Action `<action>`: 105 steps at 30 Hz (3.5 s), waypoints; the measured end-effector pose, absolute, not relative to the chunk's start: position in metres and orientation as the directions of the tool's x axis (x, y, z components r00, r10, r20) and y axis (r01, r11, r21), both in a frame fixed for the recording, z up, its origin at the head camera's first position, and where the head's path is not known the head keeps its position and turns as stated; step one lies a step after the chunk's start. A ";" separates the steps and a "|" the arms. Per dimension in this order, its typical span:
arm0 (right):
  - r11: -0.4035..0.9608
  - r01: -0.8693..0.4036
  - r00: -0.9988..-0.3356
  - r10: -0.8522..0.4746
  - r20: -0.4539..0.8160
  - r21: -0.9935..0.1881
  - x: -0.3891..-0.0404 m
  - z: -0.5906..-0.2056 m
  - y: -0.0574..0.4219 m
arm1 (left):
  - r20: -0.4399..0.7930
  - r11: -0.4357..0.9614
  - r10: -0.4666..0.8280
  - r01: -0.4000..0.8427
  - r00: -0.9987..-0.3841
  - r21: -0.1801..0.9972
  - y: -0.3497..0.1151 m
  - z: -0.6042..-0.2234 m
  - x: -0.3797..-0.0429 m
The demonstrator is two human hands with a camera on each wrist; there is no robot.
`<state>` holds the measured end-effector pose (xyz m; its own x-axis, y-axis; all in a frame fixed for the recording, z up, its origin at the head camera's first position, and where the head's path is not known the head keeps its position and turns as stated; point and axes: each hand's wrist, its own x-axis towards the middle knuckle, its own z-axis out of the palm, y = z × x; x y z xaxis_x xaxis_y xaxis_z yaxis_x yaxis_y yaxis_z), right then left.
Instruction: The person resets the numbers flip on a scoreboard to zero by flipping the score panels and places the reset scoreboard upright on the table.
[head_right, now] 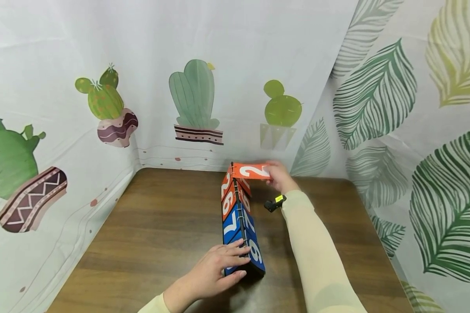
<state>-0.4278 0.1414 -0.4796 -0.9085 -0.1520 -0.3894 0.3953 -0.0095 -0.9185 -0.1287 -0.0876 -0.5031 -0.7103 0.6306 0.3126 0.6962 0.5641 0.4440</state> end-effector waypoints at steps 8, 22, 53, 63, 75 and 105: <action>-0.127 0.354 -0.929 -0.159 -0.333 -0.926 -0.426 -0.458 0.132 | 0.334 0.570 0.643 0.722 -0.689 0.392 -0.089 -0.508 -0.128; -0.160 0.242 -0.962 -0.166 -0.216 -0.957 -0.409 -0.421 0.099 | 0.475 0.574 0.655 0.796 -0.588 0.193 -0.082 -0.516 -0.137; 0.575 -0.526 -0.835 -0.491 0.251 -0.626 -0.390 -0.450 0.044 | 0.494 0.571 0.621 0.783 -0.608 0.246 -0.077 -0.525 -0.149; 0.703 -0.633 -0.769 -0.620 0.156 -0.326 -0.391 -0.454 0.032 | 0.476 0.566 0.625 0.779 -0.619 0.269 -0.078 -0.525 -0.150; 0.699 -0.698 -0.716 -0.688 0.120 -0.156 -0.391 -0.456 0.034 | 0.462 0.561 0.630 0.777 -0.624 0.284 -0.078 -0.525 -0.151; 0.703 -0.708 -0.706 -0.708 -0.014 0.068 -0.389 -0.455 0.022 | 0.447 0.558 0.630 0.770 -0.635 0.309 -0.079 -0.523 -0.149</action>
